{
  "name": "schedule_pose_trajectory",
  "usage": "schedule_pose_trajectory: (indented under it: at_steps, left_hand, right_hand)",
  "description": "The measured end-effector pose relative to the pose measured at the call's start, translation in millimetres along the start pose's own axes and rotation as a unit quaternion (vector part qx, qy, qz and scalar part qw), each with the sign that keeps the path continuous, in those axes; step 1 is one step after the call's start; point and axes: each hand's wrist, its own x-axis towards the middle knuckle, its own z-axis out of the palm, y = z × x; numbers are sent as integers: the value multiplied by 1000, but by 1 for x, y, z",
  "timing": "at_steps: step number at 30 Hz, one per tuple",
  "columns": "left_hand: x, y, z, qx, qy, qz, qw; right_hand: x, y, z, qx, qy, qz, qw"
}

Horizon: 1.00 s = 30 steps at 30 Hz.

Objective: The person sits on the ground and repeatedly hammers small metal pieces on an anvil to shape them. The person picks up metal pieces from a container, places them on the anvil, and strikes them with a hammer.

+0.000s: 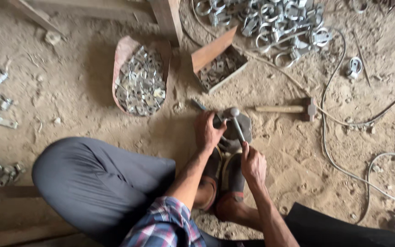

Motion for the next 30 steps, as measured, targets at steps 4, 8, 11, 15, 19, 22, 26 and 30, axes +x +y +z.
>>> schedule_pose_trajectory:
  at_steps: [4,8,11,15,19,22,26,30]
  left_hand:
    - [-1,-2,4,3,33,45,998]
    - [-2,-4,8,21,9,14,1000]
    - [-2,-6,9,30,-10,-6,999]
    - [-4,-10,10,24,16,31,999]
    - [-3,-8,12,3,25,23,999]
    - [-1,-6,10,19,13,8,1000]
    - [1,-2,2,15,5,19,1000]
    - [1,2,1,28,-11,-4,1000]
  right_hand:
    - [8,5,1,25,-69,108,991]
    - [8,11,8,16,-89,100,991]
    - [8,17,13,7,-100,111,989]
    - [6,27,14,30,-86,102,991]
    - [1,24,11,23,1,-15,1000]
    - [1,16,7,37,-6,-1,999]
    - [8,4,0,42,-91,109,989]
    - [7,-3,0,57,-44,49,996]
